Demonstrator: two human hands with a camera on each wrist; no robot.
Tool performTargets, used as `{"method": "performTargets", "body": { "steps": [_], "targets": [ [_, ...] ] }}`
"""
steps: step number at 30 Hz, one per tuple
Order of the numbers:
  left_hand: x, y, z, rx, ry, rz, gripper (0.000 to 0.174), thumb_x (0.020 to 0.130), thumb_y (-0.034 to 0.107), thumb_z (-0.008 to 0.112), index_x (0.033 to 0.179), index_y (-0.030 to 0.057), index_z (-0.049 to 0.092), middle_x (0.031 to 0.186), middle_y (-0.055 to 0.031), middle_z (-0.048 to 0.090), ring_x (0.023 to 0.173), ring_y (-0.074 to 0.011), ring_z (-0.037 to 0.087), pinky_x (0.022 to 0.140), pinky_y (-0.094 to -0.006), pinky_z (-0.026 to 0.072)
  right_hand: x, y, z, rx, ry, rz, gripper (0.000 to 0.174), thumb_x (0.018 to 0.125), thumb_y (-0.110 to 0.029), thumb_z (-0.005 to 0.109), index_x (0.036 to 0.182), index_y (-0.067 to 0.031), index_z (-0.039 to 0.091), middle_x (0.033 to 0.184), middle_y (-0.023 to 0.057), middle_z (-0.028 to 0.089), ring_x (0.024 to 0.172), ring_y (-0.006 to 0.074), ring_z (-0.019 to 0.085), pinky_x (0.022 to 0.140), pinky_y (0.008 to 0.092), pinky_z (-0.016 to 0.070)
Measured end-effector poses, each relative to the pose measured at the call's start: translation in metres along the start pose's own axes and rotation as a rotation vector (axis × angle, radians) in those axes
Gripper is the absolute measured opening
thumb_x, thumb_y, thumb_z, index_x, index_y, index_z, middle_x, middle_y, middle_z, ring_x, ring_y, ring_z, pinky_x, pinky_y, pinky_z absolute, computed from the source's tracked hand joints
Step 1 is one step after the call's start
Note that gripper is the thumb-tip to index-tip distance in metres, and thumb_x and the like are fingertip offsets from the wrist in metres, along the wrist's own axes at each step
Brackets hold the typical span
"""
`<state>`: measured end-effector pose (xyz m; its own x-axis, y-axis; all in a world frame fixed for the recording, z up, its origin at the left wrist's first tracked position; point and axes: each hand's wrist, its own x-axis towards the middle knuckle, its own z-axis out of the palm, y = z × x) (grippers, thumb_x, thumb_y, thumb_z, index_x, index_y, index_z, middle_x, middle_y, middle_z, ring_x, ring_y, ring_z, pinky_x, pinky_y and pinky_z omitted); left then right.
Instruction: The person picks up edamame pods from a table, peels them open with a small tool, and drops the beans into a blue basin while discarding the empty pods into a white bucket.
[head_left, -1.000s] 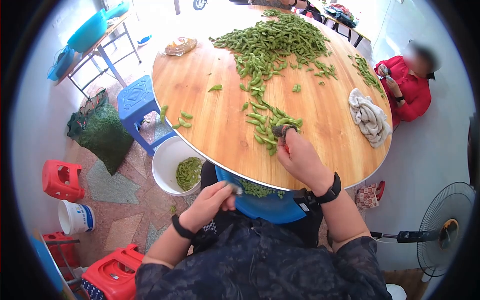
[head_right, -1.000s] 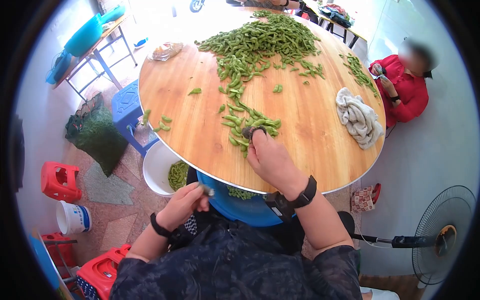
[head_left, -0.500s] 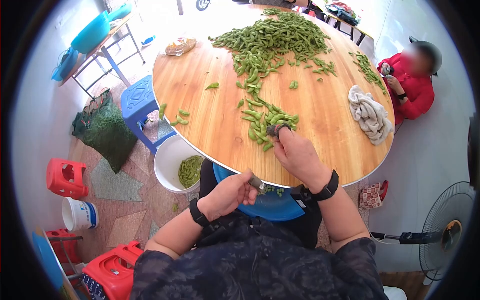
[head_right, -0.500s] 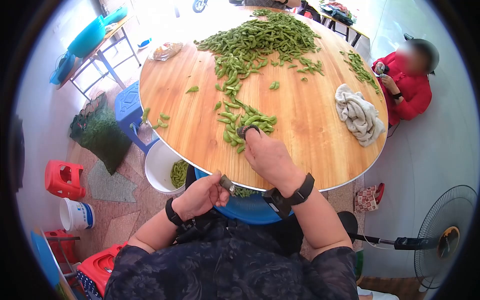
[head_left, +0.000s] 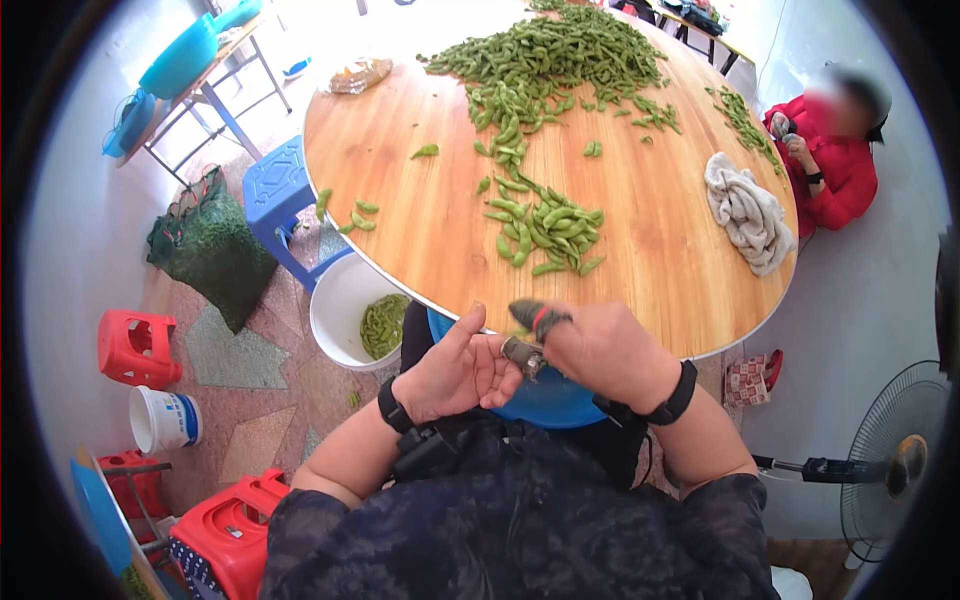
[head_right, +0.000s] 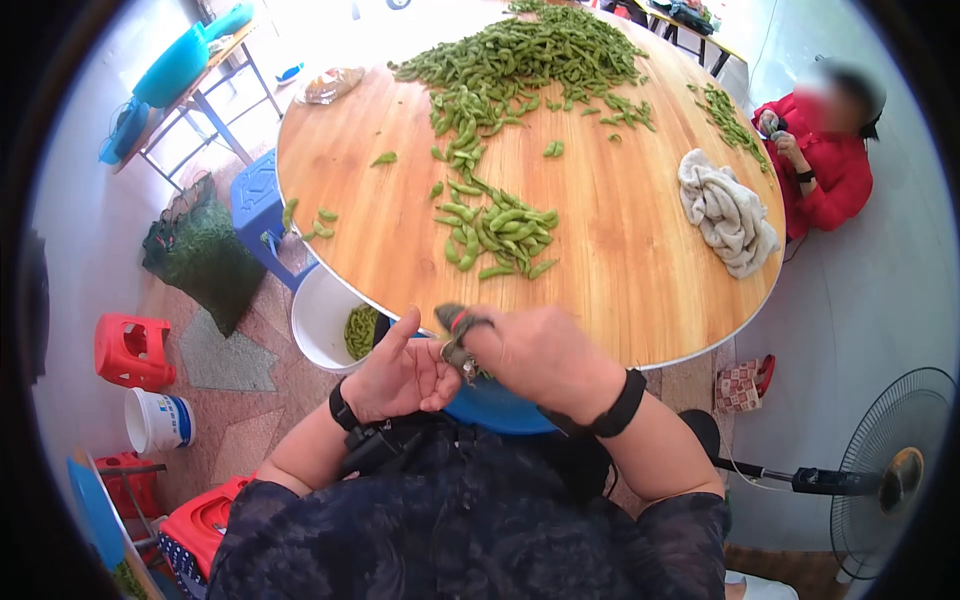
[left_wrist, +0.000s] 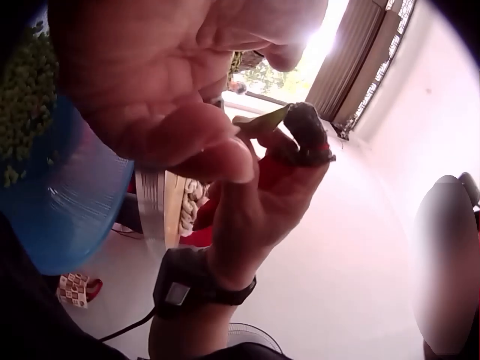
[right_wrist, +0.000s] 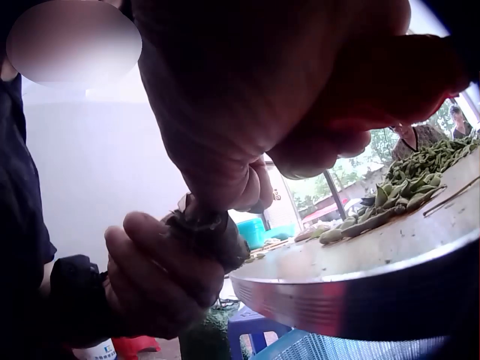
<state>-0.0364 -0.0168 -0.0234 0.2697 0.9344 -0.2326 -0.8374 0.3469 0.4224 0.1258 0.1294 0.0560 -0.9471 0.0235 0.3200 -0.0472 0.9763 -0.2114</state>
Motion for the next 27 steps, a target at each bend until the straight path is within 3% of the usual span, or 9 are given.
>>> {"method": "performTargets", "body": {
  "steps": [3, 8, 10, 12, 14, 16, 22, 25, 27],
  "targets": [
    [0.002, 0.005, 0.009, 0.246, 0.0, -0.189, 0.045, 0.1, 0.044, 0.04, 0.102, 0.0031, 0.059, 0.075, -0.009, 0.062, 0.06, -0.0132, 0.059, 0.05, -0.0214, 0.0466, -0.018, -0.008, 0.002, 0.047, -0.061, -0.065, 0.012, 0.082, -0.012, 0.056, 0.092, -0.0051, 0.058, 0.089, 0.0082, 0.061, 0.059, 0.0215, 0.062, 0.048, 0.0329, 0.0493],
    [0.0, -0.011, 0.01, 0.35, 0.022, -0.181, 0.022, 0.101, 0.026, 0.046, 0.094, 0.0073, 0.056, 0.072, 0.0005, 0.058, 0.062, -0.0063, 0.055, 0.053, -0.0189, 0.0436, -0.04, -0.019, 0.013, 0.141, -0.078, 0.011, 0.01, 0.083, -0.007, 0.055, 0.092, -0.0032, 0.056, 0.085, 0.0109, 0.06, 0.059, 0.0235, 0.061, 0.049, 0.0338, 0.0486],
    [0.0, -0.015, 0.014, 0.434, 0.063, -0.133, 0.018, 0.101, 0.022, 0.048, 0.093, 0.0078, 0.056, 0.07, 0.0026, 0.056, 0.061, -0.0048, 0.051, 0.054, -0.0179, 0.0416, -0.049, -0.028, 0.025, 0.38, 0.288, 0.43, 0.011, 0.084, -0.002, 0.052, 0.094, -0.0005, 0.053, 0.077, 0.0148, 0.058, 0.058, 0.0256, 0.06, 0.049, 0.0322, 0.0476],
    [-0.004, -0.016, 0.022, 0.666, 0.151, -0.054, 0.02, 0.1, 0.023, 0.049, 0.088, 0.0085, 0.055, 0.07, 0.0052, 0.051, 0.061, -0.0031, 0.045, 0.056, -0.0173, 0.0378, -0.057, -0.025, 0.024, 0.493, 0.217, 0.452, 0.011, 0.087, -0.002, 0.048, 0.097, 0.0018, 0.049, 0.072, 0.0133, 0.057, 0.053, 0.0209, 0.058, 0.048, 0.029, 0.0459],
    [-0.005, -0.021, 0.023, 0.688, 0.156, -0.013, 0.021, 0.1, 0.022, 0.049, 0.087, 0.0079, 0.055, 0.07, 0.0057, 0.051, 0.061, -0.003, 0.044, 0.056, -0.0179, 0.0369, -0.056, -0.034, 0.022, 1.062, 0.091, 0.832, 0.007, 0.09, -0.005, 0.047, 0.095, 0.0007, 0.047, 0.07, 0.007, 0.057, 0.048, 0.0126, 0.053, 0.046, 0.0255, 0.0431],
    [-0.004, -0.026, 0.024, 0.712, 0.16, 0.025, 0.022, 0.1, 0.022, 0.049, 0.085, 0.0074, 0.054, 0.07, 0.0062, 0.05, 0.061, -0.003, 0.042, 0.056, -0.0185, 0.0361, -0.055, -0.037, 0.024, 1.185, 0.051, 0.882, 0.007, 0.092, -0.007, 0.045, 0.093, -0.0005, 0.046, 0.068, 0.0042, 0.055, 0.048, 0.0095, 0.051, 0.045, 0.0241, 0.0418],
    [-0.001, -0.035, 0.017, 1.148, 0.196, 0.233, 0.024, 0.096, 0.018, 0.055, 0.079, 0.0026, 0.05, 0.065, -0.0027, 0.047, 0.057, -0.0137, 0.036, 0.054, -0.0279, 0.0364, -0.06, -0.039, 0.029, 1.324, -0.043, 0.879, 0.009, 0.095, -0.01, 0.041, 0.089, -0.0033, 0.042, 0.065, 0.0013, 0.053, 0.047, 0.0064, 0.049, 0.043, 0.0216, 0.0396],
    [-0.003, -0.033, 0.024, 1.383, 0.196, 0.283, 0.024, 0.092, 0.016, 0.06, 0.077, 0.0016, 0.049, 0.066, -0.0103, 0.047, 0.056, -0.0249, 0.043, 0.054, -0.0342, 0.0396, -0.063, -0.038, 0.028, 1.323, -0.072, 0.848, 0.007, 0.094, -0.01, 0.041, 0.091, -0.0033, 0.042, 0.065, 0.002, 0.054, 0.046, 0.0067, 0.049, 0.043, 0.0219, 0.0398],
    [-0.003, -0.032, 0.03, 1.741, 0.158, 0.492, 0.022, 0.088, 0.013, 0.061, 0.074, 0.0025, 0.048, 0.066, -0.0133, 0.049, 0.06, -0.0327, 0.05, 0.056, -0.0373, 0.0424, -0.063, -0.037, 0.026, 1.315, -0.09, 0.832, 0.007, 0.094, -0.009, 0.04, 0.092, -0.0032, 0.042, 0.065, 0.0023, 0.054, 0.046, 0.0069, 0.049, 0.042, 0.0221, 0.0399]
  ]
}}
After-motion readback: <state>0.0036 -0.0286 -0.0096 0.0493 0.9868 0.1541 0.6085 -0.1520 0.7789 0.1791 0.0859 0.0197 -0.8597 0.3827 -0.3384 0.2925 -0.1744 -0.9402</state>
